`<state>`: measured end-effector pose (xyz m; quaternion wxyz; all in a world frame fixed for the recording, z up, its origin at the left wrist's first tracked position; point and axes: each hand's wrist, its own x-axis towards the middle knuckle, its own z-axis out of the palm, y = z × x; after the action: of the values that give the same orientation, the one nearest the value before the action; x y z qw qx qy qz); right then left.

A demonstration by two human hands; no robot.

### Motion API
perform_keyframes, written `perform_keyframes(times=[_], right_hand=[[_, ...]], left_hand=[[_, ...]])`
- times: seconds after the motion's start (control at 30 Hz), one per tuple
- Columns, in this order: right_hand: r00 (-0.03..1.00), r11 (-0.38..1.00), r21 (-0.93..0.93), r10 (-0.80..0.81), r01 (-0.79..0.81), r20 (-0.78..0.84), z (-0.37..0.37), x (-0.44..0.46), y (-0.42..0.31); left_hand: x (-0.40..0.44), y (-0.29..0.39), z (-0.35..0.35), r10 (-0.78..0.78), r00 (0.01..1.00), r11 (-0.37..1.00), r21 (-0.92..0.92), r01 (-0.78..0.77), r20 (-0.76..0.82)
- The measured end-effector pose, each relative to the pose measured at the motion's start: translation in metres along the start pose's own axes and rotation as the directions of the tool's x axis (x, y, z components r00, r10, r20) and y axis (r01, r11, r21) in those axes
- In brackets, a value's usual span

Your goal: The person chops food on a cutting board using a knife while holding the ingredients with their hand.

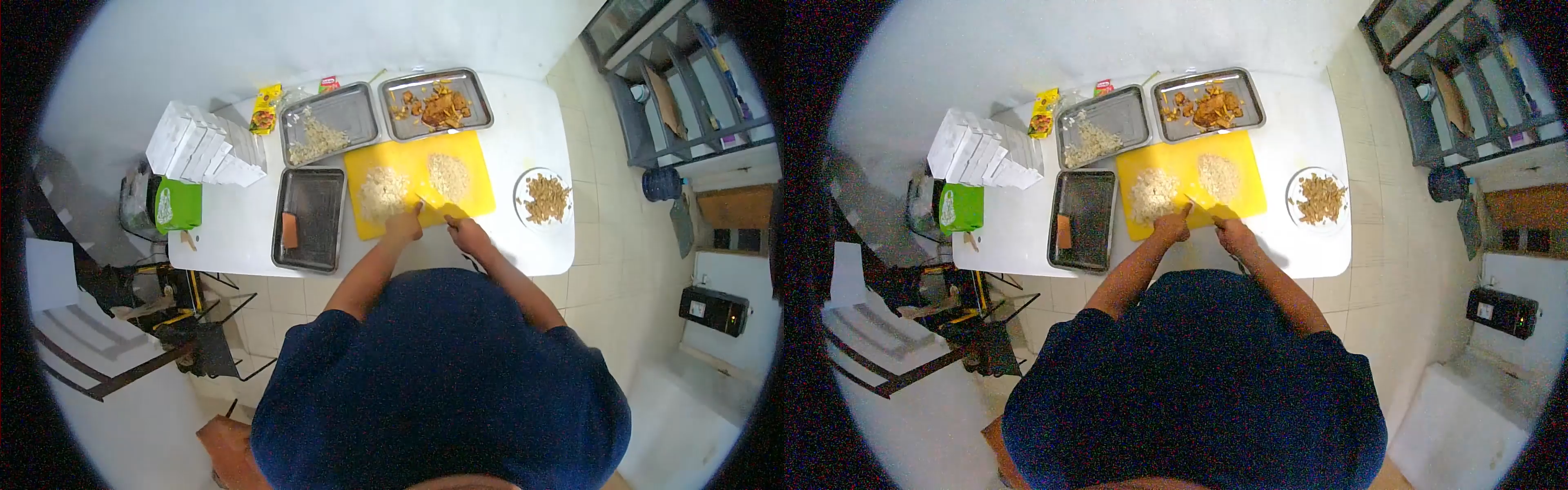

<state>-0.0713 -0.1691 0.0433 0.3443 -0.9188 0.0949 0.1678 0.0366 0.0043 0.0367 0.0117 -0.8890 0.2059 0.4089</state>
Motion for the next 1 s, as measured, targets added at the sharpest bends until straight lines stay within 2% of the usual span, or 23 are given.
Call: perform_keyframes(times=[0.07, 0.3, 0.4, 0.5, 0.63, 0.7, 0.8, 0.87, 0.9, 1.0], right_hand=[[1.0, 0.999, -0.05, -0.003, 0.004, 0.025, -0.004, 0.006, -0.003], [0.997, 0.985, -0.163, 0.064, -0.055, 0.049, -0.012, -0.011, -0.011], [1.0, 0.983, -0.183, -0.031, 0.03, -0.004, 0.004, -0.008, 0.0], [0.997, 0.982, -0.17, -0.076, 0.079, 0.023, 0.004, 0.004, 0.0], [0.998, 0.974, -0.225, -0.011, 0.024, 0.057, -0.006, 0.006, -0.006], [0.999, 0.979, -0.203, 0.0, 0.008, 0.039, -0.006, 0.001, -0.004], [0.965, 0.977, -0.057, -0.21, 0.203, -0.155, 0.034, 0.016, 0.038], [0.964, 0.978, 0.007, -0.207, 0.211, -0.166, 0.038, 0.01, 0.035], [0.961, 0.974, 0.035, -0.213, 0.222, -0.177, 0.035, 0.014, 0.029], [0.989, 0.933, 0.33, 0.117, -0.141, 0.091, 0.006, 0.006, 0.0]], left_hand=[[0.019, -0.004, 0.015, 0.008, 1.0, 1.0, 0.023, -0.008, -0.019], [0.007, 0.002, -0.001, -0.004, 0.999, 0.999, 0.036, 0.003, 0.033], [0.007, 0.003, -0.001, -0.005, 1.0, 0.999, 0.041, 0.004, 0.015], [0.01, 0.004, -0.002, 0.0, 1.0, 0.999, 0.043, 0.0, 0.008], [0.016, 0.002, 0.0, 0.02, 0.999, 0.997, 0.077, -0.023, 0.038], [0.023, 0.004, 0.015, 0.036, 0.999, 0.996, 0.084, -0.039, 0.037], [0.036, 0.007, 0.014, 0.061, 0.998, 0.995, 0.077, -0.061, -0.005], [0.027, 0.013, 0.012, 0.04, 0.998, 0.997, 0.07, -0.044, 0.056], [0.026, 0.015, 0.015, 0.05, 0.999, 0.997, 0.065, -0.05, 0.004], [0.024, 0.02, 0.018, 0.038, 0.999, 0.999, 0.016, -0.038, 0.013]])
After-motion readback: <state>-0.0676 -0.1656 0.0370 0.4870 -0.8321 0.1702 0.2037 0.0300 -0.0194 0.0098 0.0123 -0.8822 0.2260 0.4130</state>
